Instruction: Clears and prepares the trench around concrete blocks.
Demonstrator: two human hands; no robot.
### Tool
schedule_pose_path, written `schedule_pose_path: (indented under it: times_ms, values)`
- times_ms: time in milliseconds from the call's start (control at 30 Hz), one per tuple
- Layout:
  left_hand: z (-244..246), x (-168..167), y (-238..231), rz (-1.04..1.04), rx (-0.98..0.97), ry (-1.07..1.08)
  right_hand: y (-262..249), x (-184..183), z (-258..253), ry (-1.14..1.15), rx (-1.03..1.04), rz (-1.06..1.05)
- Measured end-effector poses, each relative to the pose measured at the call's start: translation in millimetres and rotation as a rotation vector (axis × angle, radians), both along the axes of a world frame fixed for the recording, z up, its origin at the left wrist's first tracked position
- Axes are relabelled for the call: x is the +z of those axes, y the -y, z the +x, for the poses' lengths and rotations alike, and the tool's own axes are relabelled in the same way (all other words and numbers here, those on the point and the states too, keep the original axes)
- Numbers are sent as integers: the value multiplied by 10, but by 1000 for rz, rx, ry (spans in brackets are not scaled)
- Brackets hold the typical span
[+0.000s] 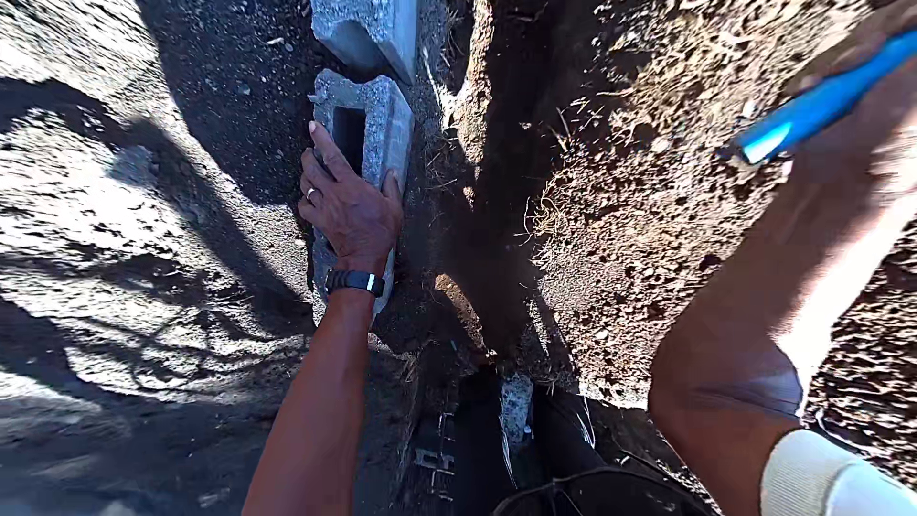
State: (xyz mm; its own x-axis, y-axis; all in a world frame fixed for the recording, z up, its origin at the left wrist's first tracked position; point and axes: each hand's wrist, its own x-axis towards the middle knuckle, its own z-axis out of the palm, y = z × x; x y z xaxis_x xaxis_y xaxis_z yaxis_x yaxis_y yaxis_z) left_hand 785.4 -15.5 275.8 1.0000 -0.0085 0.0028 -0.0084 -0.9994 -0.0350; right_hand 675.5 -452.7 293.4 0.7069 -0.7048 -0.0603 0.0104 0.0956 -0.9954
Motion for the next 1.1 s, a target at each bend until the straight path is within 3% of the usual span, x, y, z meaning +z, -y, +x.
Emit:
schedule_pose_path:
  times_ms: [133, 267, 400, 500, 633, 867, 1100]
  values:
    - [48, -12, 9, 14, -2, 12, -1113, -163, -260, -320, 127, 140]
    - [41, -17, -9, 26, -14, 1, -2496, -1063, -800, -629, 572, 449]
    - [56, -37, 4, 41, 3, 19, -3273, -2019, -1025, -798, 656, 551]
    - [68, -35, 11, 50, 7, 14, -3242, -2351, -1005, -984, 603, 251]
    - [69, -32, 14, 49, -1, 33, -3017, -2353, -950, -1092, 572, -5]
    - [52, -36, 8, 39, -2, 24, -2854, -2404, -713, -1101, 416, -86]
    - [49, -36, 0, 31, -9, 33, -2845, -2410, -36, -1124, 289, -59]
